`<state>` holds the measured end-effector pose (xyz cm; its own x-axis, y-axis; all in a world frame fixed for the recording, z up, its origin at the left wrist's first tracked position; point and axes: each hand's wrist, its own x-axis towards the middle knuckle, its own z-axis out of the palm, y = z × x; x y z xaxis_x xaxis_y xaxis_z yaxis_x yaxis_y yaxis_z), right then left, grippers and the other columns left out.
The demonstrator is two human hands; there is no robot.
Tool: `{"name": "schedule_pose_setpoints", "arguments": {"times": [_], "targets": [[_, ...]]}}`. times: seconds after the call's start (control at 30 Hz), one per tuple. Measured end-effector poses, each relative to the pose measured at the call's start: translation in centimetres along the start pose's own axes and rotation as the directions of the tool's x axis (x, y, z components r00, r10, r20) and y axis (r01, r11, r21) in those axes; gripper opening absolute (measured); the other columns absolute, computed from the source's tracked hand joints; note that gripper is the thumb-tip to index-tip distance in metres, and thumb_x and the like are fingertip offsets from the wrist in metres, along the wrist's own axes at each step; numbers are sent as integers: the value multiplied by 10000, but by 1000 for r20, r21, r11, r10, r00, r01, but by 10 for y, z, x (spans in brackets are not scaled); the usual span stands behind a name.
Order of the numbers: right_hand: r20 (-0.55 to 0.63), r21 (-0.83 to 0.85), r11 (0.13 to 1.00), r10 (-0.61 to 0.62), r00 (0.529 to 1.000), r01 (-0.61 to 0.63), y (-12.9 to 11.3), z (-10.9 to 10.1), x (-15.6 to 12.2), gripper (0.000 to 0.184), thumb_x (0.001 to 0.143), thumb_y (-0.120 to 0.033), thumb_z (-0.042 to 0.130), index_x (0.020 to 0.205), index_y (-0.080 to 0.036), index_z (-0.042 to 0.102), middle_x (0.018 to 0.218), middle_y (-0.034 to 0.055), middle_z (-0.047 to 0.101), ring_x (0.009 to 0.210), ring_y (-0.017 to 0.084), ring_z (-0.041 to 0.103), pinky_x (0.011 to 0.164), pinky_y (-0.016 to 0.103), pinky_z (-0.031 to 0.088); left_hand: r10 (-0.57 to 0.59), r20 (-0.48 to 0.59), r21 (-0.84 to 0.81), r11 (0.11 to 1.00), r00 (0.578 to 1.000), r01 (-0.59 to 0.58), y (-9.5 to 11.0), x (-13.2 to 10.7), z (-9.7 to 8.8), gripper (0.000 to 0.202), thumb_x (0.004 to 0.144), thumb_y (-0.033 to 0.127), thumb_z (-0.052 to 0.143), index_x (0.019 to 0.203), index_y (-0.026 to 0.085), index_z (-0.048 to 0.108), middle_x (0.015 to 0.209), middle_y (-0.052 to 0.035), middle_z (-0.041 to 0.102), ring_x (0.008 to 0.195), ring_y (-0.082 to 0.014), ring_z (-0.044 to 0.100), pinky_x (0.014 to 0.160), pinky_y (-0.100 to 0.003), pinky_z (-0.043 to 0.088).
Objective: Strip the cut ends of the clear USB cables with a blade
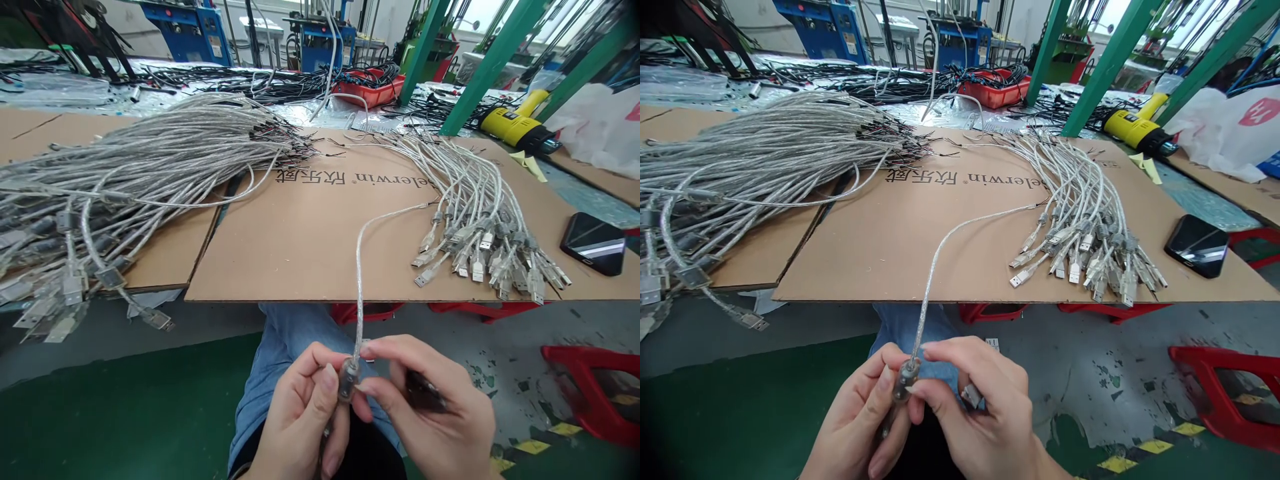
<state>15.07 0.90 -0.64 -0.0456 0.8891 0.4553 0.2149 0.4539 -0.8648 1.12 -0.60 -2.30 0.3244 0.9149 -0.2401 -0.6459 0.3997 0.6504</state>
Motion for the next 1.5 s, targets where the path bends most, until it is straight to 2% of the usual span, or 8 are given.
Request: {"name": "schedule_pose_setpoints", "arguments": {"times": [0.17, 0.3, 0.53, 0.7, 1.17, 1.33, 1.4, 1.5], "targets": [[-93, 69, 998, -6, 996, 12, 3, 12, -6, 383, 743, 9, 672, 1044, -228, 683, 789, -1, 711, 418, 88, 538, 469, 235, 518, 24, -24, 26, 999, 999, -23, -1, -1, 0, 185, 839, 400, 625, 839, 215, 631, 589, 17, 671, 276, 33, 318, 312, -53, 263], [-91, 75, 993, -85, 992, 92, 1, 11, -4, 369, 707, 66, 651, 957, -197, 721, 820, 26, 748, 662, 150, 690, 619, 219, 572, 23, -50, 41, 999, 999, -21, 0, 0, 0, 203, 826, 412, 638, 833, 209, 627, 588, 21, 669, 277, 39, 323, 316, -49, 255], [-133, 143, 979, 162, 978, -143, -1, 13, 1, 188, 675, -37, 734, 631, -214, 689, 690, -20, 738, 574, 135, 695, 553, 177, 563, 20, -45, 51, 999, 999, -17, 1, -1, 0, 233, 810, 434, 647, 821, 203, 610, 584, 20, 662, 269, 35, 310, 298, -51, 228], [-187, 123, 991, 82, 979, -59, 3, 17, -5, 290, 698, -1, 706, 875, -231, 726, 715, -26, 745, 448, 83, 619, 471, 161, 516, 19, -50, 71, 997, 999, -16, 0, -1, -2, 222, 828, 433, 626, 839, 211, 614, 593, 25, 651, 283, 33, 324, 313, -55, 254], [43, 182, 973, 135, 990, -141, -2, 4, 13, 185, 660, -17, 739, 575, -178, 703, 647, 9, 705, 589, 126, 659, 559, 179, 526, -37, -77, 111, 993, 996, 45, -2, -4, -8, 261, 834, 455, 607, 849, 195, 603, 588, 22, 623, 298, 26, 309, 315, -66, 216], [21, 251, 934, 257, 966, -254, 9, 3, 10, 191, 888, -235, 583, 992, -251, 742, 753, 29, 739, 408, 79, 489, 427, 211, 445, -24, 17, 167, 986, 1000, 21, -3, -4, -12, 236, 881, 455, 535, 917, 229, 592, 659, 7, 641, 305, 17, 291, 319, -88, 210], [36, 306, 884, 360, 932, -353, 14, 3, 16, 274, 873, -298, 615, 1131, -245, 690, 779, 47, 739, 356, 47, 342, 349, 194, 331, -35, 58, 380, 925, 998, 10, -4, -3, -16, 241, 889, 444, 522, 981, 239, 607, 701, -14, 653, 350, -19, 391, 356, -121, 301], [-7, 472, 766, 498, 867, -436, 17, -5, 40, 328, 765, -301, 739, 1083, -230, 713, 580, -13, 643, 380, 37, 283, 356, 177, 249, -46, 137, 798, 597, 990, -82, -9, 1, -29, 145, 870, 327, 572, 959, 239, 644, 826, -58, 685, 665, -168, 629, 603, -236, 487]]}}
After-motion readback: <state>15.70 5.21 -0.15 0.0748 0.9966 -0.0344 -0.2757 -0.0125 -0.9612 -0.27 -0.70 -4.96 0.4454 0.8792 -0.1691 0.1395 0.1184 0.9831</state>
